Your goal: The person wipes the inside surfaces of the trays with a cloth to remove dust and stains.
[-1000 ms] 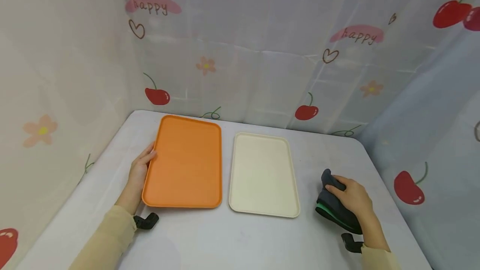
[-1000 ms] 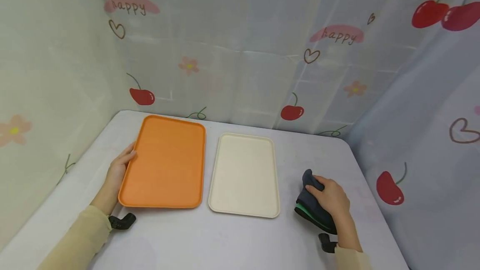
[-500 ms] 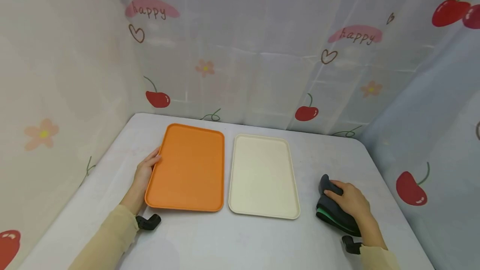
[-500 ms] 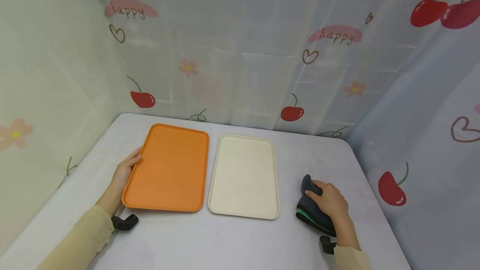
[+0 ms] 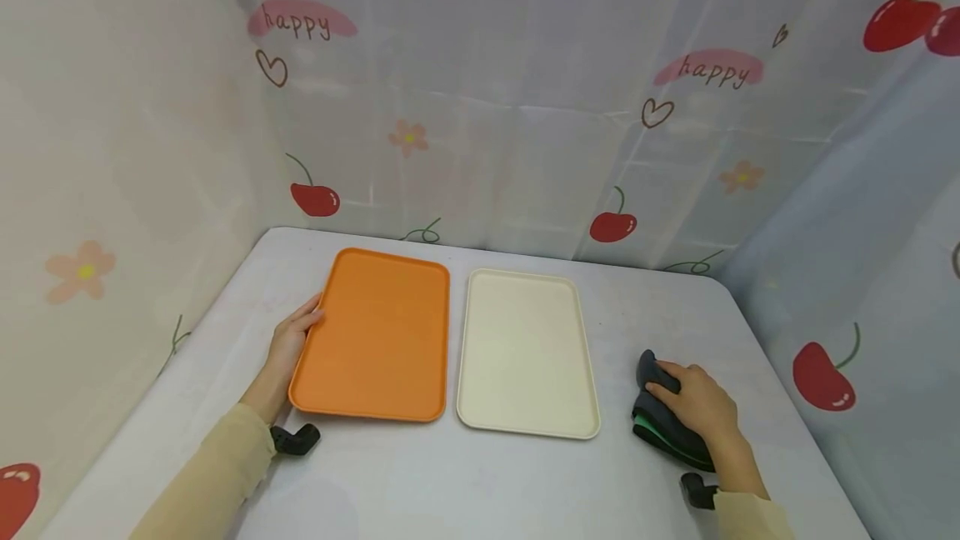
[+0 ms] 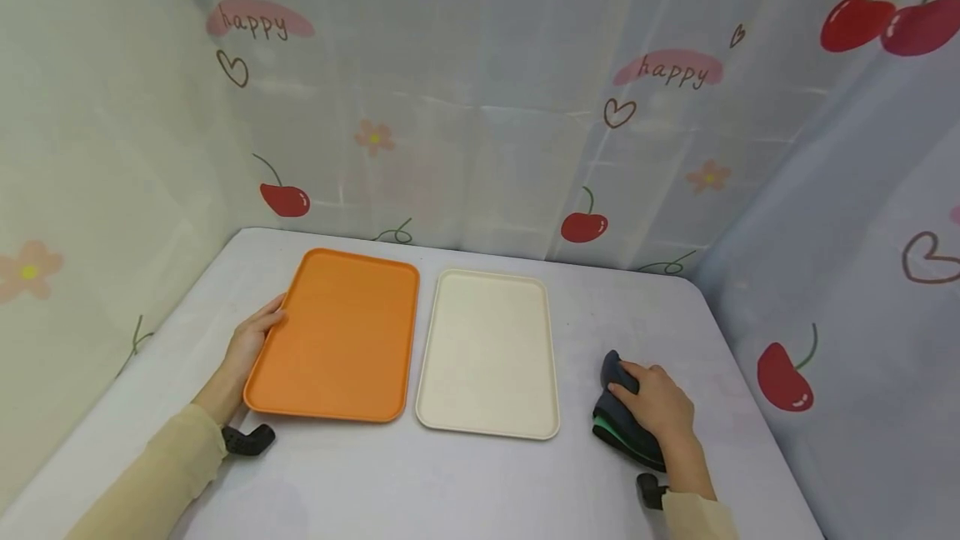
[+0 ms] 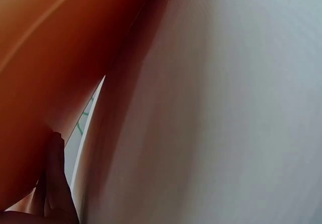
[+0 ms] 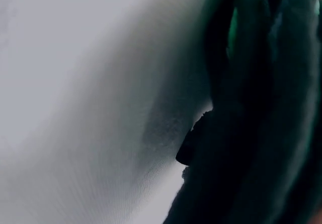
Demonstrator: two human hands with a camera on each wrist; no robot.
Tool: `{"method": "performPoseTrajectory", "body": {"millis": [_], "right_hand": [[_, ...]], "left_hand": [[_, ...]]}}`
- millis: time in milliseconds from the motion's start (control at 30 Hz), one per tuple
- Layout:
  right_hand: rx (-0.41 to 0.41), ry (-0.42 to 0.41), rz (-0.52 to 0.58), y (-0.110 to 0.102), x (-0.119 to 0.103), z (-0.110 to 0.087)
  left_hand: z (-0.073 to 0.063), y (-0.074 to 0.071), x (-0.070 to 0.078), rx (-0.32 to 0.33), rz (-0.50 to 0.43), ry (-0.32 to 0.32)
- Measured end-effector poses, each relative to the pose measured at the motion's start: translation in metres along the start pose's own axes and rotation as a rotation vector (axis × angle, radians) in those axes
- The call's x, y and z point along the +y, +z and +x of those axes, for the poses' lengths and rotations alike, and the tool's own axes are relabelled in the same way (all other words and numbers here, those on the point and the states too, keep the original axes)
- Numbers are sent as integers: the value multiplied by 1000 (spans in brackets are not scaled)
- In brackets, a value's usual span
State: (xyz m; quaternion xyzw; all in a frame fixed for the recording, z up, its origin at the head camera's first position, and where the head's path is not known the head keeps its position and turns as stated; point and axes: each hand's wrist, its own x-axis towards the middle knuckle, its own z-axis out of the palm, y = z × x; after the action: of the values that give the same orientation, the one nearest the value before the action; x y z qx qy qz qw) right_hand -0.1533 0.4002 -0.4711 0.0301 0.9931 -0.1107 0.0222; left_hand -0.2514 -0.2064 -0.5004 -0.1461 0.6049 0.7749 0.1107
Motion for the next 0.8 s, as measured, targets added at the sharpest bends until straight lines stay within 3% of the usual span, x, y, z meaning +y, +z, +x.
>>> {"method": "performPoseTrajectory", "body": {"millis": [233, 433, 800], "right_hand": [[16, 11, -56, 2, -4, -2], [23, 17, -118, 3, -9, -3], [20, 36, -141, 6, -10, -5]], "left_hand": [[4, -2, -1, 33, 176, 37], [4, -3, 0, 46, 220, 65], [1, -3, 4, -41, 350, 186]]}}
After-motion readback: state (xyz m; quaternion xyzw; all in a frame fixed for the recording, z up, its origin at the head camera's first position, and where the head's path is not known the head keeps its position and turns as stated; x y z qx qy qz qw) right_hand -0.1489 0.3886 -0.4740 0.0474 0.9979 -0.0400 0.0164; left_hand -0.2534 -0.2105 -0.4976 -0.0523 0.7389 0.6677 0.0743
